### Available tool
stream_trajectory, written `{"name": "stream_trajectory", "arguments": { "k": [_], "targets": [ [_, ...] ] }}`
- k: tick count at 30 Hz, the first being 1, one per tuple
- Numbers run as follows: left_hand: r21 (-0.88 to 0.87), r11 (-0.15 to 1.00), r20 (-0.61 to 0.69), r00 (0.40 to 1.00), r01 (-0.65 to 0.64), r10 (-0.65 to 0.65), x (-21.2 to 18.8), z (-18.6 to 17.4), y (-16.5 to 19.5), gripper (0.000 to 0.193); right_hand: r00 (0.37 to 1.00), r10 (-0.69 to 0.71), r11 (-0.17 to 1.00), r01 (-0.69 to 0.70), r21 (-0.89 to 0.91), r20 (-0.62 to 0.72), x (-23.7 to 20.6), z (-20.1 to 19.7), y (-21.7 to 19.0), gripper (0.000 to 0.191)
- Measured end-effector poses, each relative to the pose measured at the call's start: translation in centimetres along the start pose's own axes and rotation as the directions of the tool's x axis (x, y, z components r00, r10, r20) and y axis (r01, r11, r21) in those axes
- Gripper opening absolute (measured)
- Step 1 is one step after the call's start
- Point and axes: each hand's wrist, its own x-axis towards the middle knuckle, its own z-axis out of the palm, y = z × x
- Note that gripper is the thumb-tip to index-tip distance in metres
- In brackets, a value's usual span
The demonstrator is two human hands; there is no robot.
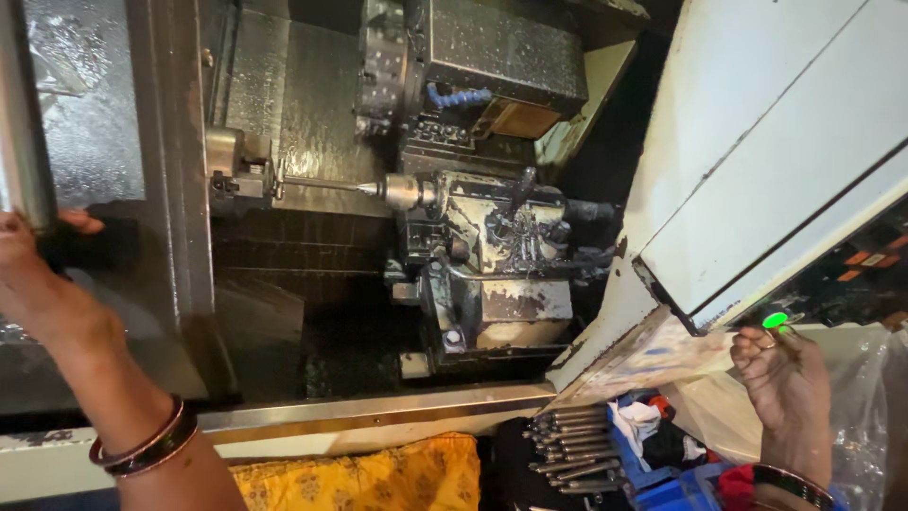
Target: The person removes a metal rod from a machine, assembles small metal components by hand, and places them into a blue crate. They also smooth a blue plastic sheet on a surface and repeat the removal and assembly steps.
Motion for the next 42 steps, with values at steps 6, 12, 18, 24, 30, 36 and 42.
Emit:
{"name": "stream_trajectory", "arguments": {
  "k": [6,12,18,24,30,36,42],
  "targets": [
    [-0.089,0.996,-0.120,0.993,-0.002,-0.008,-0.2,2.9,-0.9,0.028,0.998,-0.016,1.000,0.017,-0.015,0.066,0.5,-0.2,0.3,0.023],
    [0.128,0.989,-0.094,0.992,-0.072,0.084,-5.6,11.8,2.4,0.034,0.998,0.000,0.999,0.003,-0.035,0.070,0.2,0.8,-0.3,0.028],
    [0.294,0.954,0.141,0.990,-0.055,0.013,-13.2,20.5,3.8,0.061,0.990,-0.081,0.977,0.056,0.207,0.119,-1.5,0.5,2.6,0.014],
    [0.426,0.879,0.508,0.860,-0.217,-0.034,-18.2,26.9,4.6,0.065,0.987,0.159,0.844,-0.124,-0.522,0.023,-8.7,1.0,16.6,0.037],
    [0.354,0.911,0.728,0.674,-0.212,-0.127,-21.9,33.3,5.8,0.064,0.866,0.478,0.149,0.086,-0.985,0.148,-19.0,1.7,22.6,0.036],
    [0.217,0.955,0.851,0.519,-0.204,-0.082,-23.8,36.8,6.8,0.073,0.849,0.527,-0.256,0.120,-0.959,-0.034,-22.6,2.4,23.6,0.035],
    [0.103,0.984,0.873,0.487,-0.146,-0.019,-28.9,35.0,4.2,0.076,0.855,0.510,-0.201,0.229,-0.952,0.098,-23.2,1.6,24.6,0.039]
  ]
}}
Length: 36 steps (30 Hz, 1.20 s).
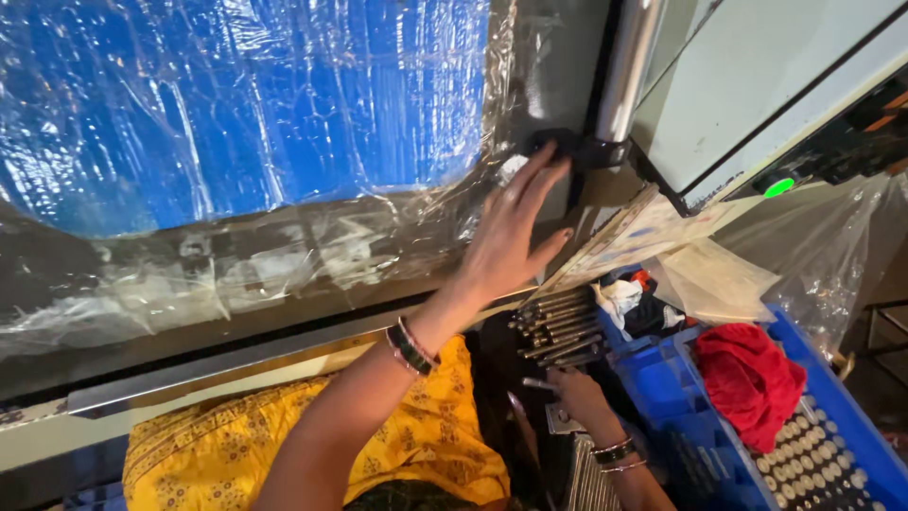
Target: The person removes a metal rod from a machine, assembles small metal components by hand, and places them into a blue crate. They also smooth a blue plastic sheet on a surface and repeat the removal and assembly steps.
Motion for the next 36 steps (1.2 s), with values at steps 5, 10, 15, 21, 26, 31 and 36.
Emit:
{"name": "stream_trajectory", "arguments": {
  "k": [5,10,15,21,26,31,36],
  "targets": [
    [-0.015,0.991,0.385,0.915,0.136,-0.120,-11.4,5.9,-0.5,0.045,0.992,0.100,0.931,-0.065,0.359,-0.080,-1.0,-1.6,1.1,0.026],
    [-0.092,0.991,0.464,0.885,0.101,-0.047,-19.7,11.6,-1.1,0.048,0.979,0.112,0.839,-0.003,0.544,-0.168,-1.4,-4.2,0.2,0.019],
    [-0.003,0.910,0.674,0.673,0.416,-0.305,-21.4,14.2,-1.0,0.031,0.979,0.106,0.596,0.076,0.799,-0.172,-1.2,-4.6,1.1,0.018],
    [-0.122,0.660,0.709,0.530,0.741,-0.464,-20.8,14.6,-0.6,0.044,0.959,0.216,0.103,0.162,0.981,-0.182,-0.7,-0.2,0.5,0.009],
    [-0.298,0.468,0.684,0.528,0.832,-0.503,-22.8,16.0,-1.6,0.053,0.969,0.202,-0.030,0.153,0.988,-0.144,-0.8,2.2,-2.4,0.015],
    [-0.563,0.426,0.586,0.706,0.708,-0.398,-25.7,18.6,-3.7,0.039,0.950,0.314,-0.130,0.047,0.990,-0.004,-0.7,1.9,-3.6,0.033],
    [-0.220,0.601,0.716,0.545,0.769,-0.435,-27.0,19.6,-4.1,0.038,0.949,0.281,-0.032,0.157,0.987,-0.142,-0.4,1.3,-2.9,0.023]
  ]
}}
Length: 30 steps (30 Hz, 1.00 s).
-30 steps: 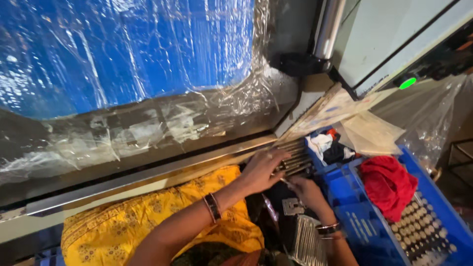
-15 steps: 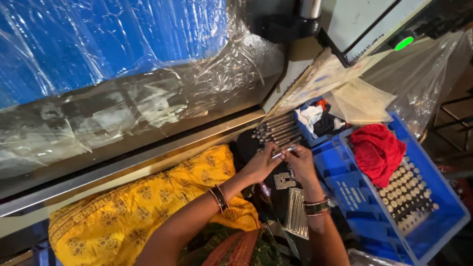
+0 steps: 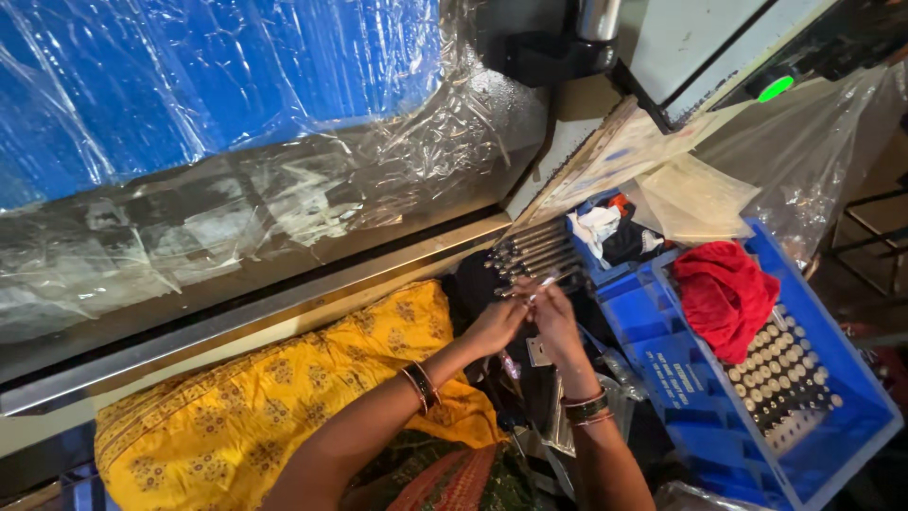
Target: The person removes a metal rod from a machine, assembles small metal components by hand, and places them into a blue crate. They also smooth a blue plastic sheet on a surface and repeat the removal and assembly steps.
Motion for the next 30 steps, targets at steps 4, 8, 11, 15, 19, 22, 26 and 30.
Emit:
{"name": "stream_trajectory", "arguments": {
  "k": [4,8,11,15,19,22,26,30],
  "targets": [
    [0.059,0.998,0.171,0.985,0.004,-0.014,-2.3,0.9,-1.1,0.032,0.964,0.066,0.973,-0.006,0.230,-0.257,1.1,-3.1,-0.7,0.016],
    [0.032,0.999,0.243,0.969,0.043,-0.049,-4.8,0.9,-3.3,0.030,0.992,-0.003,0.787,-0.077,-0.613,-0.128,-0.6,-6.7,0.5,0.021],
    [-0.249,0.922,0.277,0.934,0.295,-0.224,-5.9,0.1,-4.7,0.030,0.999,0.041,0.402,0.005,-0.916,0.023,-3.4,-8.2,2.4,0.027],
    [-0.540,0.741,0.246,0.916,0.400,-0.316,-6.3,-1.7,-5.5,0.034,0.984,0.027,0.280,0.160,-0.947,0.174,-5.9,-8.0,4.4,0.045],
    [-0.665,0.639,0.245,0.921,0.386,-0.302,-6.5,-2.7,-5.9,0.032,0.998,0.039,0.294,0.036,-0.955,0.050,-7.0,-6.2,4.2,0.043],
    [-0.709,0.609,0.237,0.933,0.357,-0.271,-6.6,-2.7,-6.2,0.031,0.998,0.008,0.282,0.054,-0.958,0.059,-8.0,-4.7,3.2,0.046],
    [-0.682,0.632,0.233,0.928,0.368,-0.289,-6.9,-2.9,-6.1,0.031,1.000,-0.002,0.242,0.025,-0.970,0.026,-7.7,-3.5,1.9,0.037],
    [-0.635,0.664,0.299,0.919,0.394,-0.259,-7.1,-3.5,-5.5,0.042,0.992,-0.125,0.344,0.036,-0.938,-0.008,-6.4,-2.3,1.0,0.030]
  ]
}}
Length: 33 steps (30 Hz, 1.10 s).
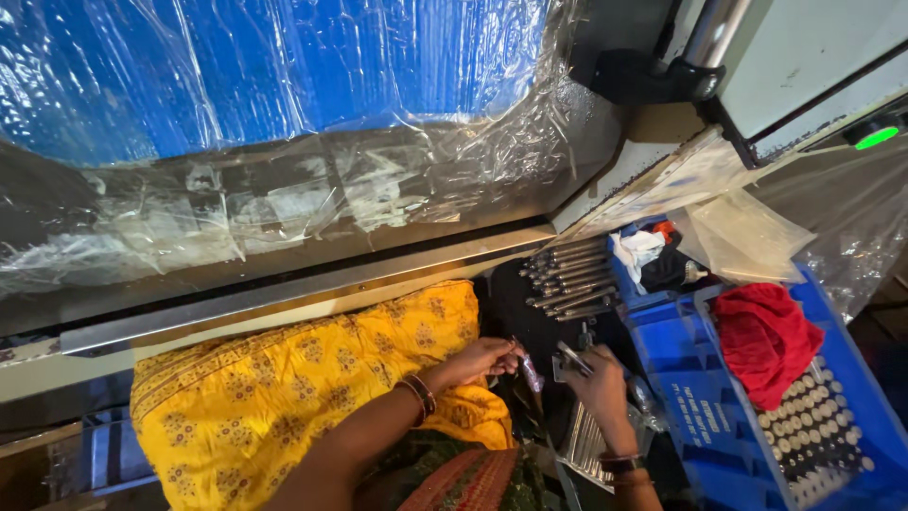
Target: The person removes a metal rod from a machine, assembles small metal components by hand, and places them into a blue crate. They also smooth a blue plastic sheet on a surface and repeat the removal and assembly steps.
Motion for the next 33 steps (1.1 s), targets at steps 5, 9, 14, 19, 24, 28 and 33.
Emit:
{"name": "stream_trajectory", "arguments": {
  "k": [5,9,14,19,24,28,33],
  "targets": [
    [-0.114,0.991,-0.058,0.996,0.065,-0.072,0.1,0.0,0.1,0.048,0.963,-0.269,0.959,0.265,0.095,0.031,1.3,3.4,-4.1,0.027],
    [-0.191,0.976,-0.186,0.980,-0.101,0.066,0.2,-0.3,-0.8,0.031,0.971,-0.215,0.888,0.149,0.435,0.105,1.4,6.1,-5.5,0.034],
    [-0.258,0.954,-0.185,0.977,-0.156,0.110,0.3,-0.6,-0.9,0.030,0.991,-0.125,0.809,0.134,0.573,-0.055,1.1,7.4,-3.1,0.066],
    [-0.278,0.958,-0.140,0.989,-0.079,0.041,0.1,-0.7,-0.3,0.031,0.991,-0.035,0.759,-0.056,0.649,0.127,0.5,8.1,-2.2,0.085],
    [-0.343,0.939,-0.059,0.997,0.033,-0.056,-0.2,-1.3,-0.2,0.033,0.961,-0.271,0.577,0.120,0.808,0.051,1.0,9.5,-4.2,0.089],
    [-0.393,0.920,-0.062,0.998,0.006,-0.033,-0.2,-1.5,-0.2,0.030,0.976,-0.217,0.767,0.159,0.622,0.018,1.3,10.2,-5.4,0.073],
    [-0.356,0.934,-0.067,0.996,0.031,-0.058,-0.5,-0.9,0.1,0.030,0.955,-0.287,0.745,0.177,0.643,0.070,1.0,9.2,-4.9,0.064]
  ]
}}
